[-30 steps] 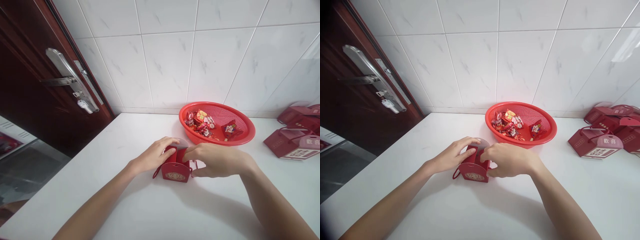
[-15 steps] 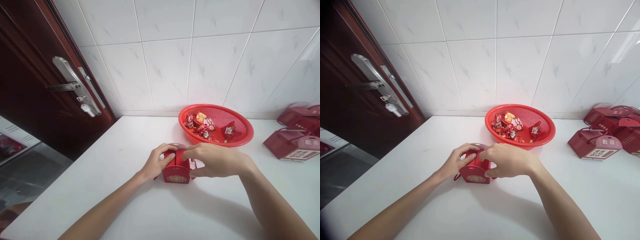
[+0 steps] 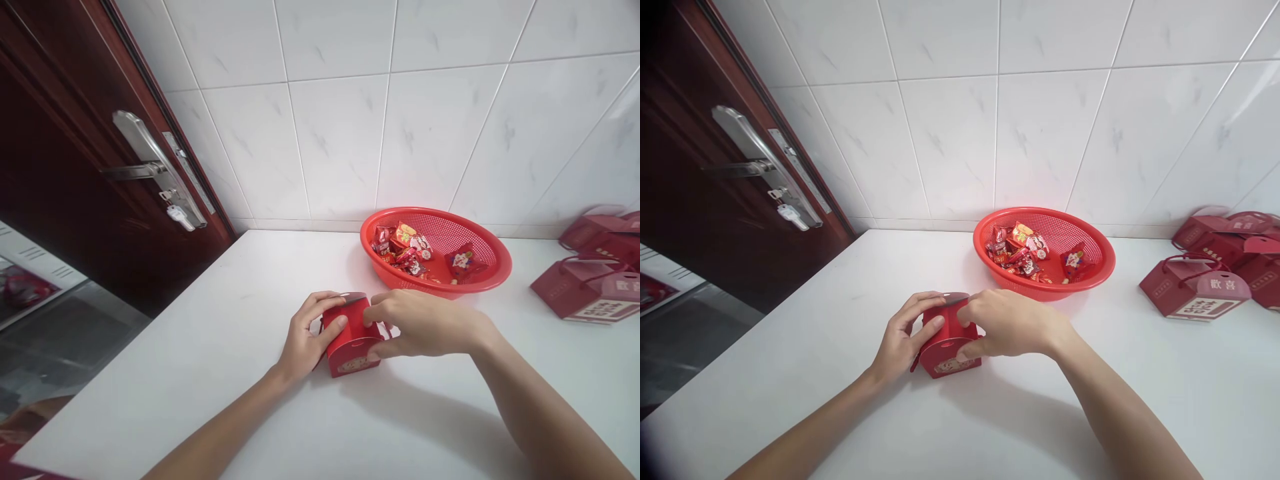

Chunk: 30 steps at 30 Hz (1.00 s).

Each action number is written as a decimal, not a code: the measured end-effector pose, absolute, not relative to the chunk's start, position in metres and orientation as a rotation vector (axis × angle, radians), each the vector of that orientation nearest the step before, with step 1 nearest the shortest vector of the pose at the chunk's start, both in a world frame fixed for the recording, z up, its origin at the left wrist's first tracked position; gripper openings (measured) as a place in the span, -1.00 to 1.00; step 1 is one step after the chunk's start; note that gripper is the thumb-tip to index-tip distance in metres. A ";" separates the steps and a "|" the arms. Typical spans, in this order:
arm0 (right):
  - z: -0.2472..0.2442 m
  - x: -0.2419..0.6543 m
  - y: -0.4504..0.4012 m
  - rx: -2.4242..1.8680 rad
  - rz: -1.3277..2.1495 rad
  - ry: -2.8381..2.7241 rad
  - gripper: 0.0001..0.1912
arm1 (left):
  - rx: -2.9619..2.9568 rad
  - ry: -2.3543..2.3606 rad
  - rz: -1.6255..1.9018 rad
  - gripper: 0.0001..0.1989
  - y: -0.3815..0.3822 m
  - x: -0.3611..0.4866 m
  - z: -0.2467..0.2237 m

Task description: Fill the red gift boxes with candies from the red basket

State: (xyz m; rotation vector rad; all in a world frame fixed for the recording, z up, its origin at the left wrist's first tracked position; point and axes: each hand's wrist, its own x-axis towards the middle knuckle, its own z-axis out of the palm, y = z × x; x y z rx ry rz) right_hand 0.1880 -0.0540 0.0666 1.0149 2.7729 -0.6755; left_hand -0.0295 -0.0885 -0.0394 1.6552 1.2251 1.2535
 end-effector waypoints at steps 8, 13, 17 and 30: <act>0.065 0.188 -0.055 1.021 -0.664 2.772 -0.78 | 1.766 1.189 1.253 -0.67 -0.089 -0.034 -0.043; 0.061 0.189 -0.053 1.031 -0.692 2.766 -0.77 | 1.816 1.178 1.296 -0.68 -0.085 -0.036 -0.047; 0.060 0.188 -0.051 1.037 -0.704 2.754 -0.78 | 1.847 1.164 1.340 -0.67 -0.083 -0.038 -0.050; 0.060 0.187 -0.051 1.020 -0.673 2.753 -0.81 | 1.875 1.156 1.365 -0.65 -0.083 -0.040 -0.051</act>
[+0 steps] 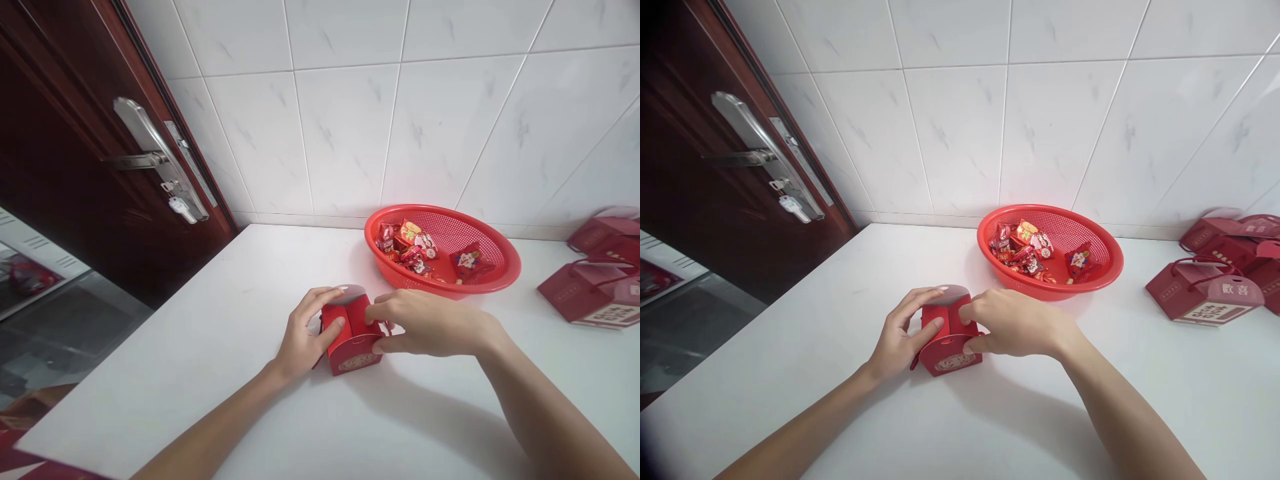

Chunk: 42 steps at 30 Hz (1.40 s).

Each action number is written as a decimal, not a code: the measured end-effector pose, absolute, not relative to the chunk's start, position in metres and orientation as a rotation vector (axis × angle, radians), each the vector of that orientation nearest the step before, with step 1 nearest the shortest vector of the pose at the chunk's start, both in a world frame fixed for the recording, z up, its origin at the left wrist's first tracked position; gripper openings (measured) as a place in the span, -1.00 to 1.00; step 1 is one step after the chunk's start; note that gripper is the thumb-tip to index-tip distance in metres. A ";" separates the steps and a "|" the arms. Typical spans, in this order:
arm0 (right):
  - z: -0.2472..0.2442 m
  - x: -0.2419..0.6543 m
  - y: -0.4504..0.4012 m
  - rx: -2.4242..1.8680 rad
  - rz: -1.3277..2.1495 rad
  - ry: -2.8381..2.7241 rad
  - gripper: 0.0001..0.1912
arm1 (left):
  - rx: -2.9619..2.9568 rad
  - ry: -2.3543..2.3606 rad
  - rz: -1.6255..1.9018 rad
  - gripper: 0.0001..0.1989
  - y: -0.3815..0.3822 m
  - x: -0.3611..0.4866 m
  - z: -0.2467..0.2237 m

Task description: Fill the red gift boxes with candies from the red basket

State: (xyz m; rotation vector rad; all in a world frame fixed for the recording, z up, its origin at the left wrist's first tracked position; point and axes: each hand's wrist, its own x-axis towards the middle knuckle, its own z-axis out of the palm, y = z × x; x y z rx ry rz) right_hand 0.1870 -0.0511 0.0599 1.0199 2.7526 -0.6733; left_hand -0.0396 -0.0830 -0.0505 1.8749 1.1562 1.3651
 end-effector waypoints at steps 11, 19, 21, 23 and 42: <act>0.060 0.188 -0.052 1.012 -0.668 2.761 -0.82 | 1.881 1.164 1.372 -0.66 -0.083 -0.039 -0.051; 0.059 0.187 -0.052 1.012 -0.662 2.759 -0.80 | 1.879 1.166 1.369 -0.67 -0.084 -0.040 -0.050; 0.059 0.188 -0.051 1.011 -0.661 2.756 -0.80 | 1.879 1.166 1.366 -0.67 -0.084 -0.040 -0.050; 0.060 0.188 -0.051 1.013 -0.661 2.752 -0.80 | 1.876 1.165 1.364 -0.67 -0.083 -0.040 -0.050; 0.062 0.188 -0.052 1.001 -0.663 2.754 -0.82 | 1.867 1.158 1.372 -0.67 -0.084 -0.040 -0.050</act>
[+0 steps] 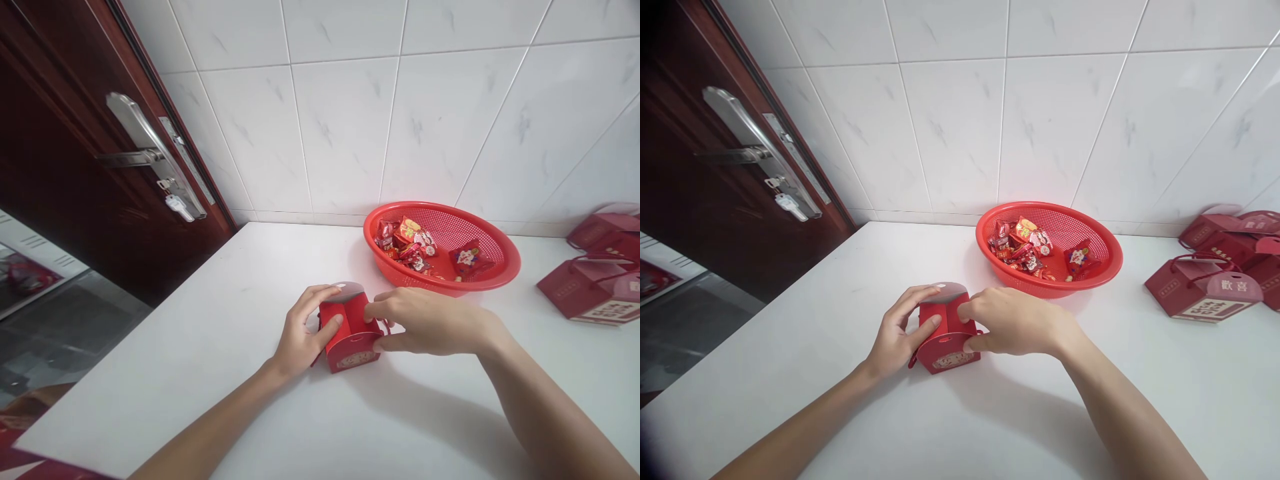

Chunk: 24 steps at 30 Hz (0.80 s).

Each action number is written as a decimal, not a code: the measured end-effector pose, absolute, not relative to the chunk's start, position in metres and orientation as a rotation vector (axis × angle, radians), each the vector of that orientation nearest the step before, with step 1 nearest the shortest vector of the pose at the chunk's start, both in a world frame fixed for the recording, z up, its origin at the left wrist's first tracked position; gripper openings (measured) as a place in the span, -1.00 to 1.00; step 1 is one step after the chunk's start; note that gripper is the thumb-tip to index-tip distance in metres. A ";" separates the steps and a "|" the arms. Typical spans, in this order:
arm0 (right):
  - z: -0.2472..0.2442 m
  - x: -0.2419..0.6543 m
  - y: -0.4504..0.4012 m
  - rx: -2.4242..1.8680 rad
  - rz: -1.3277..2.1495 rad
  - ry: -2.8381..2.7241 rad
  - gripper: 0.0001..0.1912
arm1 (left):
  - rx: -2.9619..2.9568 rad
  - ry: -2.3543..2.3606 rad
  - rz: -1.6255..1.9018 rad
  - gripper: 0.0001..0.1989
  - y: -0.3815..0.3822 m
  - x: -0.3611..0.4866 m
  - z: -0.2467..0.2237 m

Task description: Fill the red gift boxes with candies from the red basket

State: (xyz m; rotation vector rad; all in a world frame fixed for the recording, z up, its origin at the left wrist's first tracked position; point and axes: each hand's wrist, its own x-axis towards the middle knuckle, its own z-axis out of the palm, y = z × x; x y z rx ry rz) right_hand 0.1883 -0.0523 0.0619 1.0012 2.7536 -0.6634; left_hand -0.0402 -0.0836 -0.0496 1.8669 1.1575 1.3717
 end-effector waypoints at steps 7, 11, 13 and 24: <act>0.061 0.188 -0.052 1.006 -0.659 2.751 -0.83 | 1.866 1.167 1.368 -0.68 -0.083 -0.040 -0.051; 0.062 0.188 -0.052 1.004 -0.662 2.753 -0.83 | 1.864 1.171 1.363 -0.68 -0.084 -0.041 -0.050; 0.062 0.188 -0.052 1.004 -0.668 2.753 -0.83 | 1.864 1.171 1.360 -0.68 -0.084 -0.041 -0.050; 0.062 0.188 -0.053 1.007 -0.662 2.752 -0.83 | 1.875 1.178 1.370 -0.68 -0.083 -0.041 -0.050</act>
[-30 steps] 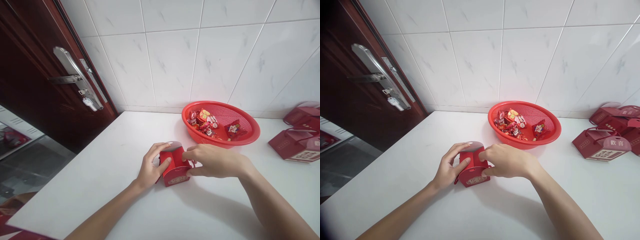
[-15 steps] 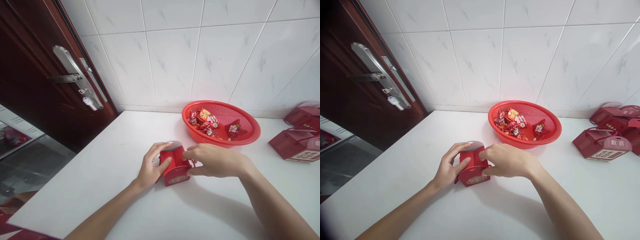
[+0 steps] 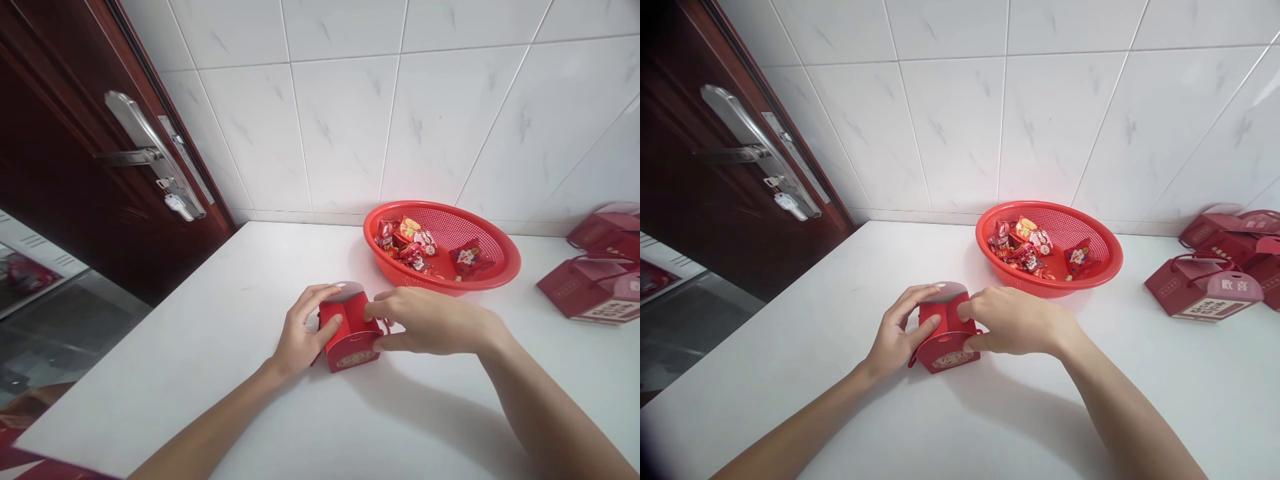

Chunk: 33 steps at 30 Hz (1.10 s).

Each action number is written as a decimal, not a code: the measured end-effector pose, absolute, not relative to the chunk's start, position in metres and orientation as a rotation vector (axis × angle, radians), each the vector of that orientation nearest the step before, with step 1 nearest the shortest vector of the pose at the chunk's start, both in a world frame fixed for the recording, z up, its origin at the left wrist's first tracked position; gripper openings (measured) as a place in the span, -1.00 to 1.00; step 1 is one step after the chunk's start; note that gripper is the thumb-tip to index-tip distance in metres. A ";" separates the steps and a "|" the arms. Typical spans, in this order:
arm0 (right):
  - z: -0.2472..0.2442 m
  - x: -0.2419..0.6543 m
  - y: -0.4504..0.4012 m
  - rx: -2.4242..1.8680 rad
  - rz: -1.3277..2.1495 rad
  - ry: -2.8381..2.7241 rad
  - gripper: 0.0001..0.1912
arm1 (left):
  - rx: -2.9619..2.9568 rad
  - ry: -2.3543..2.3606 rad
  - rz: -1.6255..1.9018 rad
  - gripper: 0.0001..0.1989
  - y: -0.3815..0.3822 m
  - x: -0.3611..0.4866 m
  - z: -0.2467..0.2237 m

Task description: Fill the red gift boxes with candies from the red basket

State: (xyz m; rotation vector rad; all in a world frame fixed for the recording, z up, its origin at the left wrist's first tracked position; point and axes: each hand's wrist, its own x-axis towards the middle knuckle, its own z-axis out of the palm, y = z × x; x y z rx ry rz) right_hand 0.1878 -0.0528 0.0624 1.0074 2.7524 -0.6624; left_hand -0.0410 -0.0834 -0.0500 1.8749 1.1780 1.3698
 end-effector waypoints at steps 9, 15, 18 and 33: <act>0.064 0.188 -0.053 1.009 -0.654 2.743 -0.83 | 1.871 1.188 1.370 -0.69 -0.084 -0.041 -0.050; 0.063 0.188 -0.053 0.994 -0.651 2.764 -0.83 | 1.851 1.190 1.358 -0.70 -0.085 -0.041 -0.050; 0.063 0.189 -0.053 0.994 -0.648 2.768 -0.85 | 1.846 1.185 1.359 -0.70 -0.085 -0.041 -0.049; 0.064 0.189 -0.054 0.993 -0.646 2.788 -0.86 | 1.818 1.158 1.332 -0.69 -0.087 -0.041 -0.048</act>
